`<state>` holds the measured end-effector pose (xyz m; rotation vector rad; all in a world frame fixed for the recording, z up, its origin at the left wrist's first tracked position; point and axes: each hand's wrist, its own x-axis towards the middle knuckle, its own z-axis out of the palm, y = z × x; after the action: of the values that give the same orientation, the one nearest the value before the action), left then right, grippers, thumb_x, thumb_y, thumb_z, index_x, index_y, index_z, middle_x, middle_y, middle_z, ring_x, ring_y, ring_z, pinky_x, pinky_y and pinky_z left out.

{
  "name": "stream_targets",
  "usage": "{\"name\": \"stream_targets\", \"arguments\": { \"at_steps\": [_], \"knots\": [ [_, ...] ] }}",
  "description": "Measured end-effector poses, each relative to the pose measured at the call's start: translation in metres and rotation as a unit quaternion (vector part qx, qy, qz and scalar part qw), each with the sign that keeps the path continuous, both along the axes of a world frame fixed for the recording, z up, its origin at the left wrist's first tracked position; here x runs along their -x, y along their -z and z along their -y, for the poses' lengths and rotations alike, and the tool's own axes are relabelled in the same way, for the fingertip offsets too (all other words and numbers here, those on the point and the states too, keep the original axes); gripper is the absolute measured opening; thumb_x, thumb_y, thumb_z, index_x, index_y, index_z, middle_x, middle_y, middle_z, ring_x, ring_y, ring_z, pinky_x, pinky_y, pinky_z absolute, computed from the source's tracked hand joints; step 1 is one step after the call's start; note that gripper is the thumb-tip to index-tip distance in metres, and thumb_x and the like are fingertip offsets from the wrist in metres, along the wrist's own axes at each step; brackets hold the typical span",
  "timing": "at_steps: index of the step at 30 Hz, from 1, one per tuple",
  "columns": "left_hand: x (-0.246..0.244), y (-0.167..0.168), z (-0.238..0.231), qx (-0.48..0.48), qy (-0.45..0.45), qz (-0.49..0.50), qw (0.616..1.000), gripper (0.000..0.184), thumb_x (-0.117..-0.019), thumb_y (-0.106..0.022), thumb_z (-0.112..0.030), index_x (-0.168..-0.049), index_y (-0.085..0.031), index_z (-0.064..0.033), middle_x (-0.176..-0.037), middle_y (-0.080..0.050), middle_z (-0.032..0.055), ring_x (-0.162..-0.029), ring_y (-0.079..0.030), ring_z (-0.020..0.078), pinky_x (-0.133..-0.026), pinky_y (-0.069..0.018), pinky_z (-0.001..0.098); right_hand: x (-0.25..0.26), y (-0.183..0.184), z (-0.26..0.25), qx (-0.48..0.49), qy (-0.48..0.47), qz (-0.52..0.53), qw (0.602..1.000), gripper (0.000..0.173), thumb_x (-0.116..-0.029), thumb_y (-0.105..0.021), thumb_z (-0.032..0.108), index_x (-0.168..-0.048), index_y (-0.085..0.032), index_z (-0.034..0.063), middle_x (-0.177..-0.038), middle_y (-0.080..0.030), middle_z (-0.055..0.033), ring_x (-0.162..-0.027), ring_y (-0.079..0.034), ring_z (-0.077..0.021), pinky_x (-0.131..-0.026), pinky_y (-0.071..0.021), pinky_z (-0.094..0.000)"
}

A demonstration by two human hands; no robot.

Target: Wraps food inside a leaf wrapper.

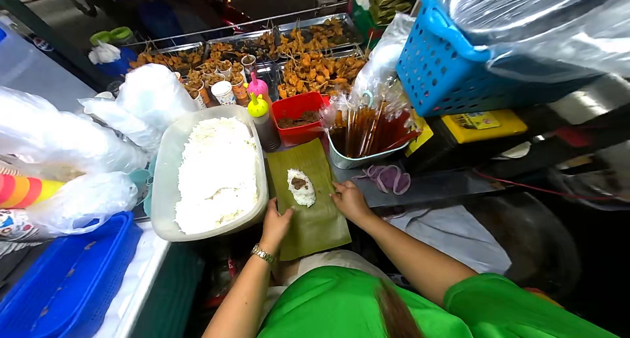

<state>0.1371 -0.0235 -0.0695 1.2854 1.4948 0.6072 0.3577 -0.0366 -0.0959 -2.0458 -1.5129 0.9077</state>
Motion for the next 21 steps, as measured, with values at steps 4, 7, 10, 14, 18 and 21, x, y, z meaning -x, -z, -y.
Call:
{"name": "stream_targets", "arguments": {
  "at_steps": [4,7,10,14,18,21],
  "knots": [
    [-0.005,0.002,-0.018,-0.016,0.020,-0.009,1.000,0.057,-0.1013,-0.064,-0.017,-0.148,-0.041,0.0065,-0.141,-0.055,0.0258,-0.129,-0.057,0.0279,-0.110,-0.0462,0.0410,-0.010,-0.008,-0.018,0.049,0.027,-0.042,0.998,0.042,-0.1044,-0.062,0.026,-0.132,-0.062,-0.0063,-0.123,-0.068,-0.0243,-0.116,-0.064,-0.0336,-0.105,-0.0471,-0.0472],
    [-0.013,0.005,-0.027,-0.056,0.036,-0.062,0.996,0.042,-0.1086,-0.051,-0.019,-0.141,-0.054,0.0081,-0.142,-0.057,0.0254,-0.134,-0.056,0.0291,-0.114,-0.0404,0.0413,-0.013,-0.018,-0.036,0.077,-0.003,-0.053,0.996,0.039,-0.1076,-0.054,0.028,-0.123,-0.066,-0.0058,-0.121,-0.068,-0.0243,-0.116,-0.064,-0.0339,-0.104,-0.0463,-0.0504],
    [-0.023,0.006,-0.028,-0.090,0.032,-0.062,0.993,0.036,-0.1094,-0.047,-0.016,-0.132,-0.062,0.0085,-0.140,-0.060,0.0248,-0.134,-0.056,0.0279,-0.116,-0.0392,0.0398,-0.004,-0.012,-0.051,0.013,-0.024,-0.159,0.987,0.029,-0.1068,-0.052,0.021,-0.106,-0.066,-0.0045,-0.101,-0.064,-0.0181,-0.094,-0.059,-0.0248,-0.087,-0.0467,-0.0442],
    [-0.032,0.006,-0.024,-0.070,0.034,0.004,0.997,0.036,-0.1094,-0.047,-0.016,-0.132,-0.063,0.0071,-0.151,-0.051,0.0230,-0.143,-0.048,0.0255,-0.119,-0.0357,0.0371,0.025,0.000,-0.056,-0.034,-0.042,-0.290,0.956,0.025,-0.1009,-0.051,0.013,-0.099,-0.066,-0.0067,-0.120,-0.058,-0.0209,-0.116,-0.052,-0.0251,-0.099,-0.0417,-0.0400],
    [-0.035,0.005,-0.020,-0.057,0.041,0.022,0.997,0.036,-0.1098,-0.046,-0.015,-0.134,-0.062,0.0070,-0.156,-0.045,0.0225,-0.148,-0.041,0.0251,-0.122,-0.0319,0.0371,0.047,0.007,-0.045,-0.075,-0.010,-0.353,0.933,0.029,-0.1026,-0.042,0.011,-0.110,-0.065,-0.0062,-0.129,-0.054,-0.0195,-0.118,-0.051,-0.0207,-0.097,-0.0434,-0.0319],
    [-0.037,0.004,-0.020,-0.049,0.030,0.032,0.998,0.037,-0.1103,-0.044,-0.016,-0.135,-0.061,0.0065,-0.157,-0.043,0.0216,-0.148,-0.041,0.0241,-0.122,-0.0313,0.0366,0.047,0.014,-0.043,-0.110,-0.007,-0.338,0.935,0.038,-0.1079,-0.040,0.016,-0.136,-0.063,0.0028,-0.136,-0.059,-0.0161,-0.111,-0.058,-0.0151,-0.088,-0.0473,-0.0269]
  ]
}}
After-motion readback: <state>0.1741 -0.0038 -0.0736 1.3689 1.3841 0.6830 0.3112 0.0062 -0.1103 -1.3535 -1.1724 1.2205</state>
